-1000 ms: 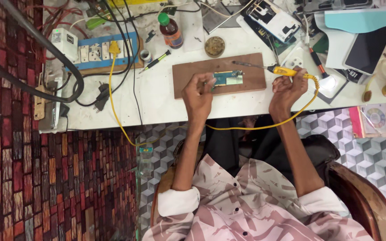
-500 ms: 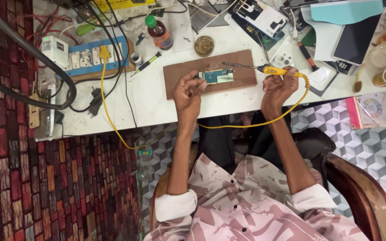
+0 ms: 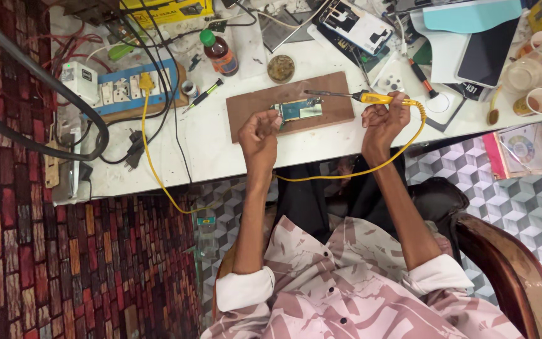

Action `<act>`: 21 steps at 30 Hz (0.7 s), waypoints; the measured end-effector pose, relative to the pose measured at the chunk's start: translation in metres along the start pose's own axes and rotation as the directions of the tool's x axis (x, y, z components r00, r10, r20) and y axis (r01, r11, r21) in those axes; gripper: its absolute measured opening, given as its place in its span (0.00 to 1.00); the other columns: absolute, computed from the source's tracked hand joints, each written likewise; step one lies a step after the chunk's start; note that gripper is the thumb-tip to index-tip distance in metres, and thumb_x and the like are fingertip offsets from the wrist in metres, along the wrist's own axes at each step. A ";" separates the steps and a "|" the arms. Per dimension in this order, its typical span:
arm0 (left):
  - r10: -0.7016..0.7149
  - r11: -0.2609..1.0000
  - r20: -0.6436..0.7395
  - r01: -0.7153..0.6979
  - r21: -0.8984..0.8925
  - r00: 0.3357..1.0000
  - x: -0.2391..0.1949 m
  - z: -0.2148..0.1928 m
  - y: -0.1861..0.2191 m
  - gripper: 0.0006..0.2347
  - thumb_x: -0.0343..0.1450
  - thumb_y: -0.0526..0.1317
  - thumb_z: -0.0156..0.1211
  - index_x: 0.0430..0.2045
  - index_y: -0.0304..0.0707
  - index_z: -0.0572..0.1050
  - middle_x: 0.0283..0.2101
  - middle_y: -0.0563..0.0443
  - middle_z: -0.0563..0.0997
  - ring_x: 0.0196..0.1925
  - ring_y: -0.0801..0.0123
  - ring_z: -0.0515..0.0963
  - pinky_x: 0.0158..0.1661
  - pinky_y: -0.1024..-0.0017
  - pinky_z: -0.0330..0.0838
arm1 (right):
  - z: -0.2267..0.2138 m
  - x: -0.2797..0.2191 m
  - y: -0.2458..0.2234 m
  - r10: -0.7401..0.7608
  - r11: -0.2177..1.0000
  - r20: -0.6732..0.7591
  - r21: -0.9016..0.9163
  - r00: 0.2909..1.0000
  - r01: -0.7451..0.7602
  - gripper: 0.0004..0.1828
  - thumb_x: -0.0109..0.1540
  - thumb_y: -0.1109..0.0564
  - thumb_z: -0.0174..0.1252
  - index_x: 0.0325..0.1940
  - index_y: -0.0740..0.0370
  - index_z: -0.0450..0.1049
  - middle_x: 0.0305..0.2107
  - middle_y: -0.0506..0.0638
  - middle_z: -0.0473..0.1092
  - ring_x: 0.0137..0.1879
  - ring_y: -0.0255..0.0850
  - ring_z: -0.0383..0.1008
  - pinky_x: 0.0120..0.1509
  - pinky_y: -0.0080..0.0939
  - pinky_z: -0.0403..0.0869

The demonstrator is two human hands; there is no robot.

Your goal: The person uses a soldering iron to apply heat to a small circuit board placed on a wooden board. They repeatedly dip the iron into a small container, likely containing flux or solder, and then apply it to different points on the board.

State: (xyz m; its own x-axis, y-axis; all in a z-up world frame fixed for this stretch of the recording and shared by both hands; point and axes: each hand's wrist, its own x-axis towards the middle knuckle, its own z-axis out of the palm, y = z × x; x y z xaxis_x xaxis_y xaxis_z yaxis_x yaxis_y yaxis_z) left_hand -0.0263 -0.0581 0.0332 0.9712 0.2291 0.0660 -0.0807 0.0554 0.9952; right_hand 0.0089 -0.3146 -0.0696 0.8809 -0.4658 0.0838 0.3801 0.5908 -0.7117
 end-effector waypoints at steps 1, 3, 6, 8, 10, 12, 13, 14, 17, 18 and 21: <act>0.092 0.986 0.008 -0.092 0.136 0.996 0.001 -0.001 0.002 0.05 0.72 0.28 0.62 0.39 0.31 0.79 0.37 0.53 0.83 0.40 0.75 0.80 0.41 0.75 0.72 | 0.001 0.001 0.000 -0.004 1.000 -0.010 -0.002 1.000 0.003 0.23 0.73 0.40 0.54 0.51 0.64 0.62 0.27 0.56 0.67 0.27 0.44 0.73 0.27 0.37 0.66; 0.265 0.880 0.058 -0.266 0.394 0.962 0.004 -0.003 0.008 0.07 0.71 0.26 0.59 0.38 0.33 0.80 0.37 0.49 0.82 0.39 0.63 0.82 0.39 0.69 0.72 | 0.003 0.002 0.001 -0.009 1.000 -0.028 -0.005 1.000 0.009 0.23 0.73 0.40 0.53 0.51 0.63 0.62 0.27 0.57 0.69 0.27 0.44 0.73 0.27 0.37 0.66; 0.406 0.665 0.100 -0.369 0.649 0.908 0.009 0.001 0.012 0.12 0.68 0.24 0.57 0.40 0.40 0.81 0.39 0.46 0.81 0.45 0.52 0.76 0.48 0.59 0.65 | 0.006 0.000 0.001 -0.005 1.000 -0.084 0.001 0.996 0.005 0.23 0.72 0.40 0.53 0.50 0.63 0.61 0.29 0.58 0.72 0.27 0.44 0.73 0.26 0.37 0.66; 0.361 0.644 0.064 -0.298 0.705 0.930 0.011 0.001 0.015 0.10 0.69 0.25 0.58 0.41 0.38 0.79 0.41 0.48 0.81 0.46 0.55 0.74 0.50 0.56 0.59 | 0.008 0.000 0.001 -0.019 1.000 -0.092 0.016 0.996 0.021 0.23 0.72 0.40 0.53 0.49 0.63 0.62 0.28 0.57 0.70 0.27 0.44 0.72 0.26 0.37 0.65; 0.363 0.583 0.098 -0.308 0.752 0.927 0.011 -0.001 0.017 0.13 0.67 0.24 0.57 0.43 0.37 0.78 0.44 0.49 0.79 0.49 0.56 0.72 0.52 0.55 0.56 | 0.008 0.002 0.000 -0.036 0.999 -0.090 0.025 0.995 0.038 0.23 0.72 0.40 0.54 0.49 0.63 0.62 0.28 0.56 0.69 0.27 0.44 0.72 0.26 0.38 0.66; 0.394 0.478 0.196 -0.382 0.791 0.898 0.006 -0.012 0.017 0.21 0.61 0.22 0.54 0.47 0.37 0.77 0.48 0.49 0.77 0.52 0.56 0.70 0.54 0.56 0.56 | 0.006 0.001 0.000 -0.037 0.999 -0.076 0.025 0.996 0.039 0.23 0.73 0.40 0.55 0.50 0.63 0.62 0.28 0.54 0.66 0.27 0.45 0.72 0.28 0.39 0.67; 0.413 0.423 0.221 -0.401 0.813 0.883 0.006 -0.015 0.016 0.20 0.61 0.22 0.55 0.47 0.37 0.77 0.49 0.49 0.77 0.53 0.55 0.69 0.53 0.55 0.55 | 0.007 0.002 0.000 -0.028 0.999 -0.086 0.024 0.996 0.030 0.23 0.73 0.40 0.54 0.49 0.63 0.62 0.28 0.55 0.67 0.27 0.45 0.72 0.28 0.38 0.66; 0.430 0.366 0.248 -0.419 0.831 0.868 0.006 -0.019 0.015 0.19 0.61 0.23 0.57 0.46 0.37 0.78 0.50 0.48 0.76 0.53 0.53 0.69 0.52 0.54 0.54 | 0.008 0.003 0.000 -0.019 1.000 -0.096 0.023 0.995 0.021 0.22 0.72 0.40 0.54 0.49 0.63 0.62 0.28 0.55 0.68 0.27 0.44 0.72 0.27 0.38 0.66; 0.460 0.343 0.218 -0.398 0.851 0.861 0.004 -0.024 0.008 0.16 0.64 0.23 0.57 0.43 0.39 0.77 0.51 0.50 0.77 0.56 0.53 0.68 0.51 0.55 0.51 | 0.007 0.000 -0.002 0.013 1.000 -0.090 0.018 0.996 -0.011 0.22 0.72 0.40 0.53 0.49 0.63 0.62 0.29 0.56 0.69 0.27 0.44 0.72 0.26 0.38 0.66; 0.470 0.363 0.190 -0.385 0.849 0.862 0.006 -0.022 0.004 0.14 0.65 0.23 0.57 0.41 0.40 0.77 0.51 0.51 0.77 0.56 0.54 0.68 0.51 0.56 0.51 | 0.007 0.001 -0.004 0.018 1.000 -0.081 0.015 0.997 -0.017 0.22 0.73 0.40 0.53 0.49 0.63 0.62 0.29 0.56 0.69 0.27 0.44 0.72 0.27 0.38 0.66; 0.516 0.472 0.107 -0.386 0.793 0.850 0.011 -0.020 -0.005 0.14 0.65 0.23 0.55 0.41 0.39 0.77 0.50 0.51 0.78 0.55 0.56 0.68 0.53 0.57 0.50 | 0.008 0.000 -0.006 0.021 1.000 -0.063 0.000 0.998 -0.021 0.23 0.72 0.40 0.52 0.48 0.63 0.61 0.30 0.60 0.72 0.26 0.44 0.71 0.26 0.37 0.66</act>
State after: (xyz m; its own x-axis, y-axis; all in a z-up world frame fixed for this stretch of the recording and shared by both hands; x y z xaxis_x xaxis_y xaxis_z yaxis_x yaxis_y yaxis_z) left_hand -0.0198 -0.0369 0.0275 0.8080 0.1194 0.5770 -0.2350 -0.8327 0.5014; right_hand 0.0094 -0.3127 -0.0596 0.8693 -0.4936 0.0245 0.3612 0.6008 -0.7132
